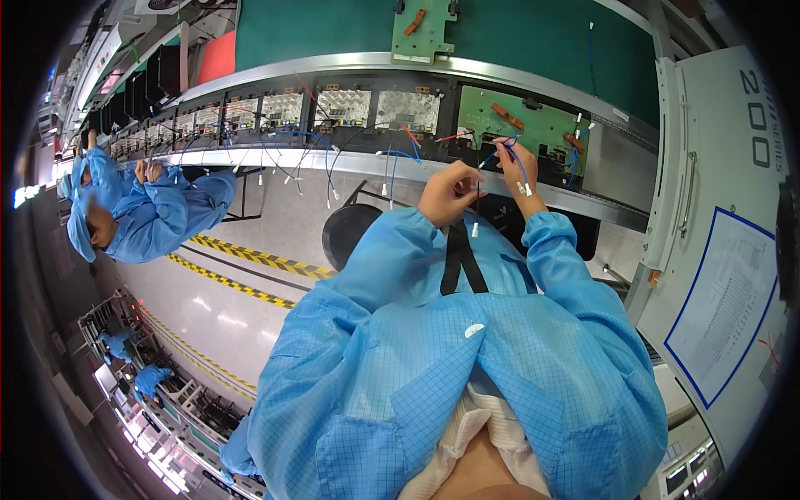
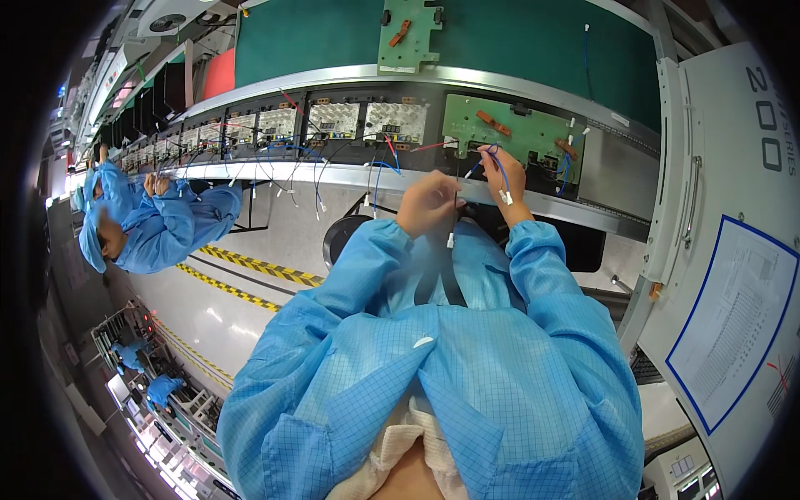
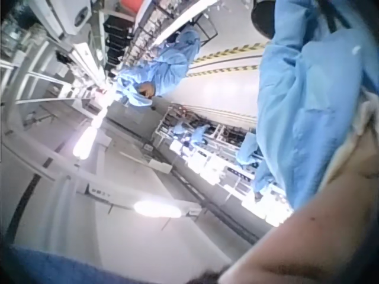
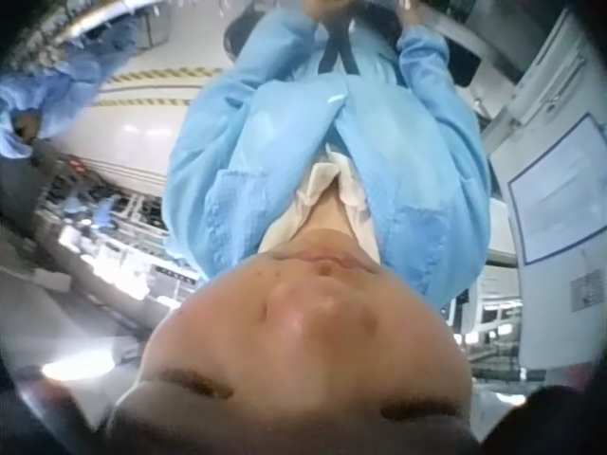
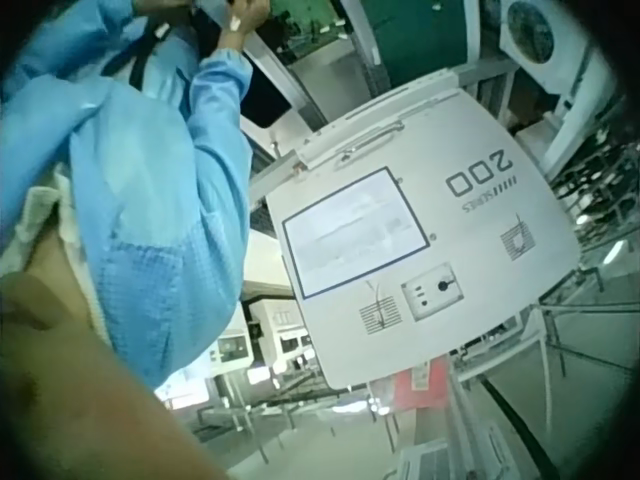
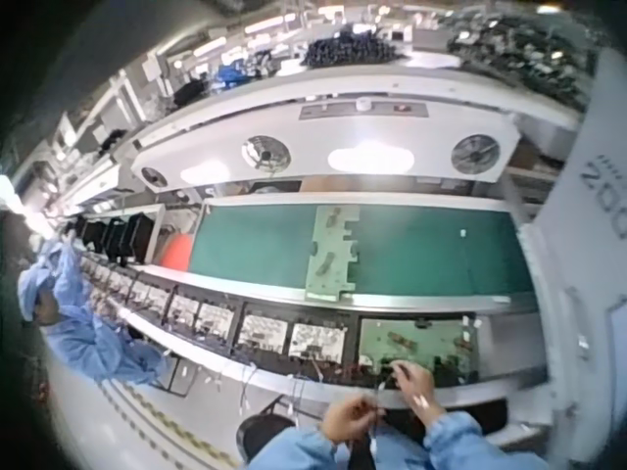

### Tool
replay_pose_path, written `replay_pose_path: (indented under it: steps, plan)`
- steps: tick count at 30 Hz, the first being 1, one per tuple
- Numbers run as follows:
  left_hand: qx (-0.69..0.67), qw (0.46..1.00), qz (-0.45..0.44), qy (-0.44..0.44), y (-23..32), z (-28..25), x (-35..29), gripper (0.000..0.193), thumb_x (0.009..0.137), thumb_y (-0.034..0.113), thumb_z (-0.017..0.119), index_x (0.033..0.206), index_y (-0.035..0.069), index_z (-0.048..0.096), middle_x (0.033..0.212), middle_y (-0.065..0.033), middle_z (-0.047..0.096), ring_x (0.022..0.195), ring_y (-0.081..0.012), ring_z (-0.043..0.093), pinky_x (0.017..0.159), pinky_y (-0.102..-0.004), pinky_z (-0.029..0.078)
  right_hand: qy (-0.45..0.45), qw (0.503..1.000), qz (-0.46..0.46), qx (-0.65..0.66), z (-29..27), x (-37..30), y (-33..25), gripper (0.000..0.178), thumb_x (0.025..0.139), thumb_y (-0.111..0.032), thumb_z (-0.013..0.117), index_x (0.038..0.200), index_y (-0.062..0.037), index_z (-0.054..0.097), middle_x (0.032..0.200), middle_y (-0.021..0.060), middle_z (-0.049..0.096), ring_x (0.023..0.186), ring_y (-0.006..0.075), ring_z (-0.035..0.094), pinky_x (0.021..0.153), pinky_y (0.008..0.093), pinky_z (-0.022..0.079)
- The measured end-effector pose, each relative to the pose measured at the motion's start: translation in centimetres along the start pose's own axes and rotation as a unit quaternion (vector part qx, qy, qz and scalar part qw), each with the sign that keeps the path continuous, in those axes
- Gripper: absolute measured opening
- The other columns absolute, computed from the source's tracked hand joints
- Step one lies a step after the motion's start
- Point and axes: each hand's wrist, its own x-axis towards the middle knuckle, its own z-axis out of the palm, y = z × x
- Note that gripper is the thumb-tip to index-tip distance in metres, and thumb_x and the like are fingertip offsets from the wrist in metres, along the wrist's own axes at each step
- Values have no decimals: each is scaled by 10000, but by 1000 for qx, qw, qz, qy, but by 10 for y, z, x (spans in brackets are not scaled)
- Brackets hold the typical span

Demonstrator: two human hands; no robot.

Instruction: Assembling and testing electronic panels by connecting wires and checking digital displays at a workstation.

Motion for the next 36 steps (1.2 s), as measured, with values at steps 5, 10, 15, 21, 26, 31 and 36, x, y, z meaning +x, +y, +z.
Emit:
replay_pose_path:
  steps: [5,10,15,21,26,31,36]
  plan:
    - [-57,987,-58,142,7,23,23,328,705,79,728,950,33,516,729,4,484,685,-88,495,629,-226,416,-4,1000,10,0,-1,-1,0,144,853,-215,556,932,-132,643,671,27,623,554,128,594,525,254,454]
    - [-240,950,-115,161,-37,42,44,320,716,60,737,865,47,455,776,-15,553,758,-93,542,680,-231,454,11,999,-22,-21,1,-1,-4,146,850,-208,558,926,-117,643,701,63,634,601,176,618,553,273,464]
    - [-171,966,-120,154,-46,43,52,304,731,53,720,835,45,434,803,-45,566,748,-117,558,681,-241,466,21,999,-23,-35,0,-1,-1,138,847,-197,559,919,-114,642,752,102,642,660,227,633,584,295,471]
    - [14,951,-231,207,-36,31,52,606,620,269,822,997,-11,440,834,-80,536,744,-157,553,626,-270,476,7,998,-19,-62,4,-2,-7,185,854,-263,537,919,-125,642,794,108,639,754,282,624,650,330,472]
    - [-91,950,-158,254,-76,50,54,886,620,112,794,1293,-20,232,1107,-172,421,858,-204,559,679,-306,502,15,999,43,-7,6,-5,2,183,850,-258,556,919,-117,651,795,95,652,748,232,645,650,311,477]
    - [152,966,-13,209,-44,40,59,684,620,81,742,1234,101,441,1211,-154,409,1105,-326,431,924,-387,379,26,999,48,4,9,-3,-2,183,844,-252,570,921,-108,652,756,92,651,701,214,644,635,300,471]
    - [243,962,53,114,-36,22,65,298,671,33,650,960,82,595,1048,-109,557,989,-313,521,829,-379,445,-1,999,53,2,7,4,1,198,851,-253,560,925,-88,643,740,93,654,678,205,637,628,300,467]
